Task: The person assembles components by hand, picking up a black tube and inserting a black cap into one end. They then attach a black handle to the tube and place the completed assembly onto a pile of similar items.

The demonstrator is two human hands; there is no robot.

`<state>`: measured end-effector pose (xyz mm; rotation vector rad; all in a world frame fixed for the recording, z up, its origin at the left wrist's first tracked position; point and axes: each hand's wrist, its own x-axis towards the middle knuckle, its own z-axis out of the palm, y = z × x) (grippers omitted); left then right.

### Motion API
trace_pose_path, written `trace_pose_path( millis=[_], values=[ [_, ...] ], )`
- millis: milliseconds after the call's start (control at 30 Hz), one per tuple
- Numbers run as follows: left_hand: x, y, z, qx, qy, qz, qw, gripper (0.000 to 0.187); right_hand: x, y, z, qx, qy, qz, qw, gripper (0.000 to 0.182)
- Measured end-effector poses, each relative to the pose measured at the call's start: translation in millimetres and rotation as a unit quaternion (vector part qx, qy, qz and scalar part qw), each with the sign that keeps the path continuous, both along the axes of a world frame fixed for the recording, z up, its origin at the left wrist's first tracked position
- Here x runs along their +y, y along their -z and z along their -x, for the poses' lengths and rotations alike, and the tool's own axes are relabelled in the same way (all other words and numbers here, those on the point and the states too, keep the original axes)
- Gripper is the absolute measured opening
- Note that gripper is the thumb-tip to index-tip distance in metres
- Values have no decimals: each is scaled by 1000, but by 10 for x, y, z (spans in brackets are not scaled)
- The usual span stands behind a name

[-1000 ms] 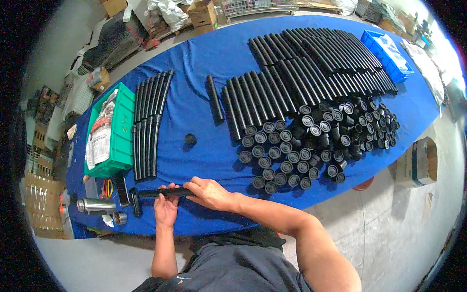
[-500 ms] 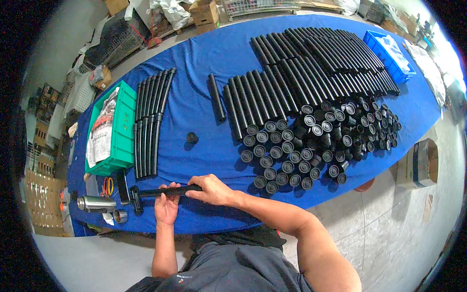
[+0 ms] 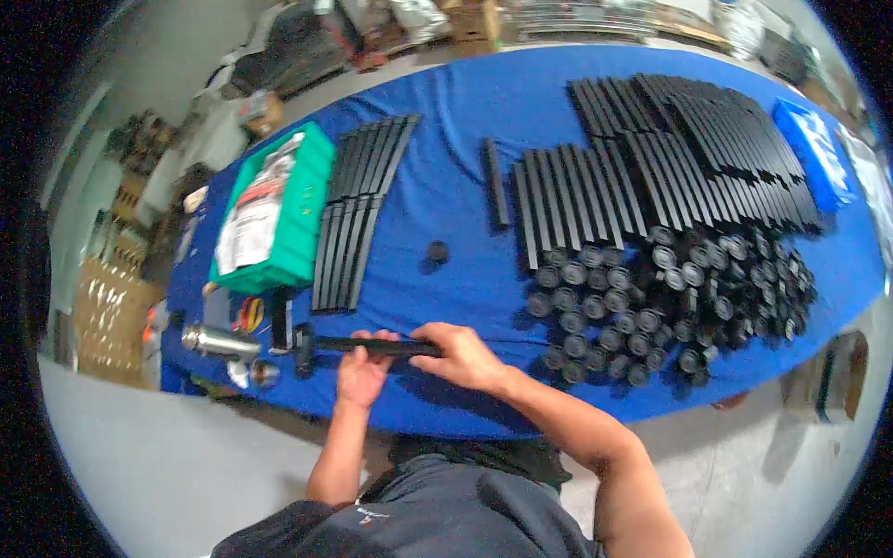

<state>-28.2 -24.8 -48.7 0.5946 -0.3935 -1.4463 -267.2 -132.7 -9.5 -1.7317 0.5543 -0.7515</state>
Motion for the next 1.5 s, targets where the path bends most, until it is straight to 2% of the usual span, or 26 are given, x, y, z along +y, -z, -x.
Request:
trace_pose_path(
  millis=[33,100,133,200,233,267,300,333,367,400,500,533,633,733,767,833,900,1033,1100,1167,1300,1333,1500],
  values=[
    [-18,-41,34,-16,11,11,1000,28,4,43,-15,8,2,-79,997,35],
    [-23,-218,91,-49,12,-39,998,25,-6,13,15,13,6,-115,993,30],
    [-13,-358,86,-78,28,-113,990,25,-10,22,16,7,18,-149,989,27],
    [51,-624,9,-305,119,-236,915,28,-18,71,14,-30,38,-192,980,25],
    [86,-793,24,-408,164,-296,848,29,-18,73,20,-23,32,-199,979,25],
    [104,-967,111,-513,153,-313,785,34,-32,61,24,-17,29,-206,978,25],
    [86,-1069,132,-679,85,-175,708,36,-46,57,24,-12,27,-214,976,25],
    [66,-1143,144,-806,15,-27,591,38,-59,67,21,-4,22,-211,977,25],
    [35,-1223,174,-887,-57,123,442,41,-68,44,25,-1,10,-224,975,24],
    [-23,-1334,240,-909,-58,141,387,47,-76,-9,42,3,-2,-235,972,23],
    [-65,-1175,140,-918,45,160,359,46,-92,-14,69,-9,-39,-260,965,25],
    [-83,-1139,118,-902,50,168,394,42,-101,-2,66,-19,-50,-267,962,26],
    [-154,-1226,32,-889,64,179,415,37,-72,-10,45,-69,-47,-313,946,40],
    [-493,-1469,-68,-872,-7,128,473,35,-61,-136,55,-108,-32,-360,926,55],
    [-689,-1553,-103,-863,-36,108,493,36,-64,-71,38,-99,-62,-364,924,60],
    [-1162,-1657,-194,-883,-57,46,464,40,-121,61,2,-78,-122,-365,920,71],
    [-1779,-1732,-272,-899,-10,5,438,44,-121,84,4,-67,-123,-351,926,63],
    [-3059,-1501,-370,-884,-4,-18,467,50,-173,124,5,-68,-124,-375,916,52],
    [-3522,-1390,-210,-905,-2,-79,418,53,-188,156,3,-75,-129,-383,912,50],
    [-3904,-1118,-163,-912,-3,-94,399,53,-181,158,0,-83,-127,-394,906,48],
    [-4297,-714,-22,-928,12,-142,345,43,-185,152,0,-77,-124,-395,907,45],
    [-4318,-650,-8,-921,0,-144,361,39,-199,130,10,-67,-129,-405,903,41],
    [-4301,-497,-43,-933,-44,-96,344,27,-224,75,21,-48,-126,-429,893,38]
  ],
)
